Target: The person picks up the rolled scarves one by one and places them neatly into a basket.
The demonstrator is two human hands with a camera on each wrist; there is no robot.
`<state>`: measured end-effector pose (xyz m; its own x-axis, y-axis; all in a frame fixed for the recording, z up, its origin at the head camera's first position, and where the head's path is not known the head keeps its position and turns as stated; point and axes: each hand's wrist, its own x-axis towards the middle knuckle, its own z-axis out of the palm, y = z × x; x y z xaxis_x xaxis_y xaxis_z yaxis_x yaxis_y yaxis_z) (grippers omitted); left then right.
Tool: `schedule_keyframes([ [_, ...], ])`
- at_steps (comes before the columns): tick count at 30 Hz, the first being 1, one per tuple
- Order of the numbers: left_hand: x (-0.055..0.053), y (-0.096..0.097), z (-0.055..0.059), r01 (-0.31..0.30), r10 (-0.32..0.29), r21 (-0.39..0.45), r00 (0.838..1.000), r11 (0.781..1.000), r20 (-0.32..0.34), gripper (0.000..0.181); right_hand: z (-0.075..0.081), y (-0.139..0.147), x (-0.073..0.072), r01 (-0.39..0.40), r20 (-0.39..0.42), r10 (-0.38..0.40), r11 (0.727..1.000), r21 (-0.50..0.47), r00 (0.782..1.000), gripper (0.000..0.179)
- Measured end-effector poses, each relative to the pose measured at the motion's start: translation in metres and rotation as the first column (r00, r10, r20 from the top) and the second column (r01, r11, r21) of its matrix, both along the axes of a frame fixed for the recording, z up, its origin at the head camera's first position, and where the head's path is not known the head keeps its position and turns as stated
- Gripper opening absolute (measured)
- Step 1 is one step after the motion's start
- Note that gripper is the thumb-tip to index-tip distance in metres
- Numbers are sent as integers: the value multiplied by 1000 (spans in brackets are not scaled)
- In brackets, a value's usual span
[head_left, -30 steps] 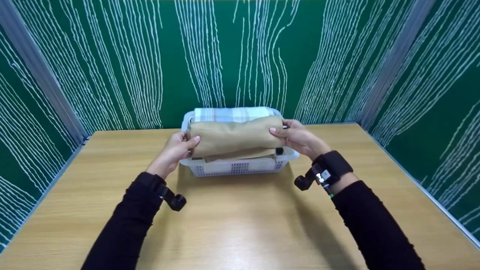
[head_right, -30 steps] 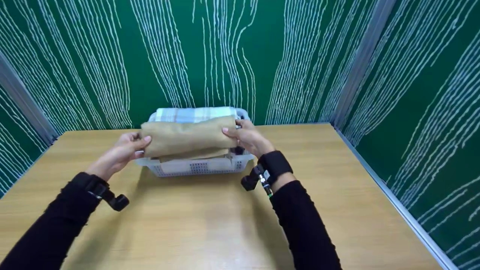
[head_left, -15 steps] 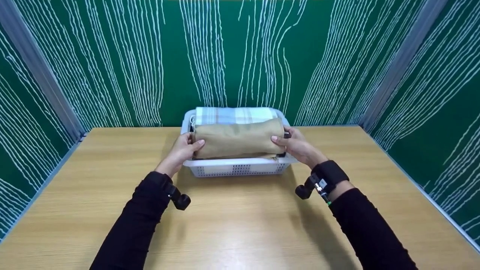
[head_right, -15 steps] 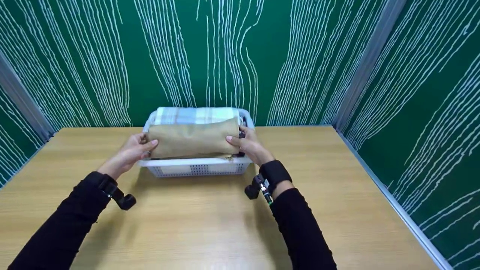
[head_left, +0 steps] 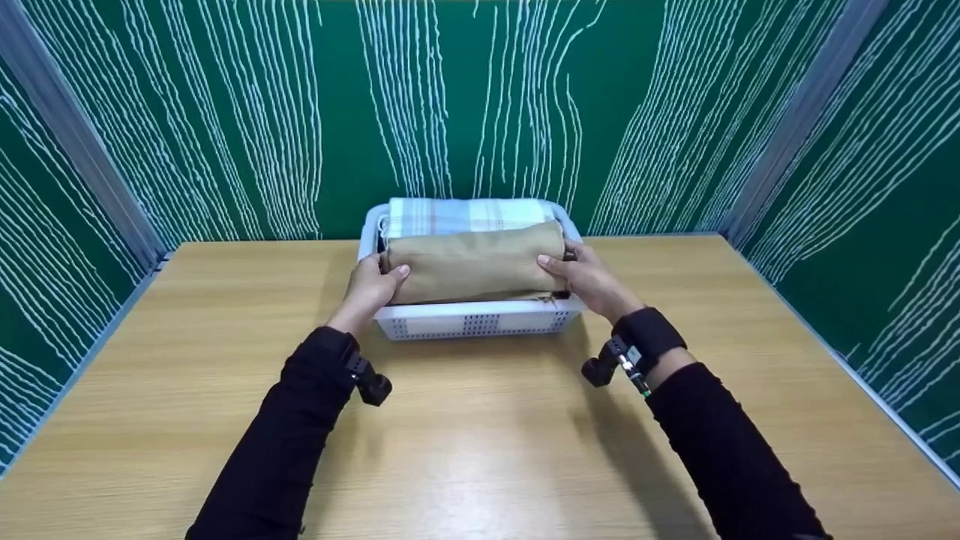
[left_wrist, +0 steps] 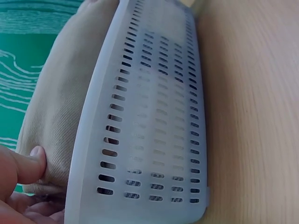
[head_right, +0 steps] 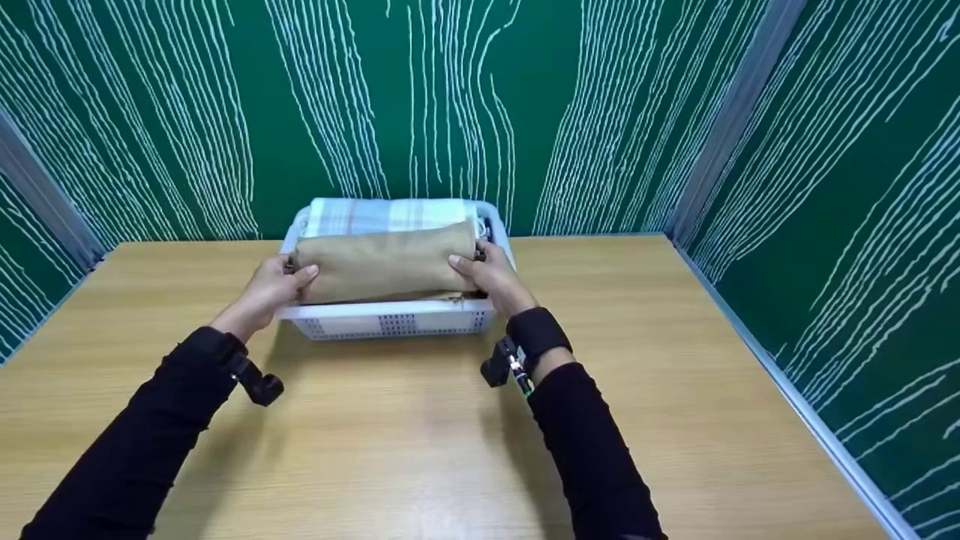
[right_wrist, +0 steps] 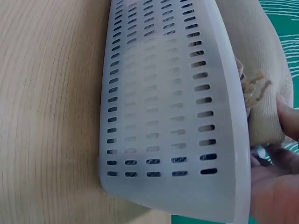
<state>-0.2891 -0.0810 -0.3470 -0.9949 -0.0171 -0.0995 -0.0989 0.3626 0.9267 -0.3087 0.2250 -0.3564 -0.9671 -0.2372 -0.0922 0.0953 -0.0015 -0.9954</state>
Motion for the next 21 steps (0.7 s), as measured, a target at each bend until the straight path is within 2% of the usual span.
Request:
schedule_keyframes([
  [3,2,0,-1,-26,26,-35,999,999,-25,44,0,-3,-1,1,18,-1,1000,4,1000,48],
  [6,3,-1,-4,-32,31,-26,999,999,-30,41,0,-4,-1,-4,9,4,1000,25,1000,51],
  [11,7,-1,-11,-31,31,24,999,999,-24,50,-1,3,3,25,-48,-17,985,170,999,55],
  [15,9,-3,-15,-31,31,0,994,1000,-106,57,0,10,6,58,-92,-33,957,284,995,62],
  [18,10,-6,-16,-20,17,-18,986,1000,-164,60,1,15,8,61,-112,-28,951,302,993,65],
  [21,10,-10,-17,-4,0,-21,985,1000,-175,62,1,20,9,63,-125,-26,952,299,992,65],
])
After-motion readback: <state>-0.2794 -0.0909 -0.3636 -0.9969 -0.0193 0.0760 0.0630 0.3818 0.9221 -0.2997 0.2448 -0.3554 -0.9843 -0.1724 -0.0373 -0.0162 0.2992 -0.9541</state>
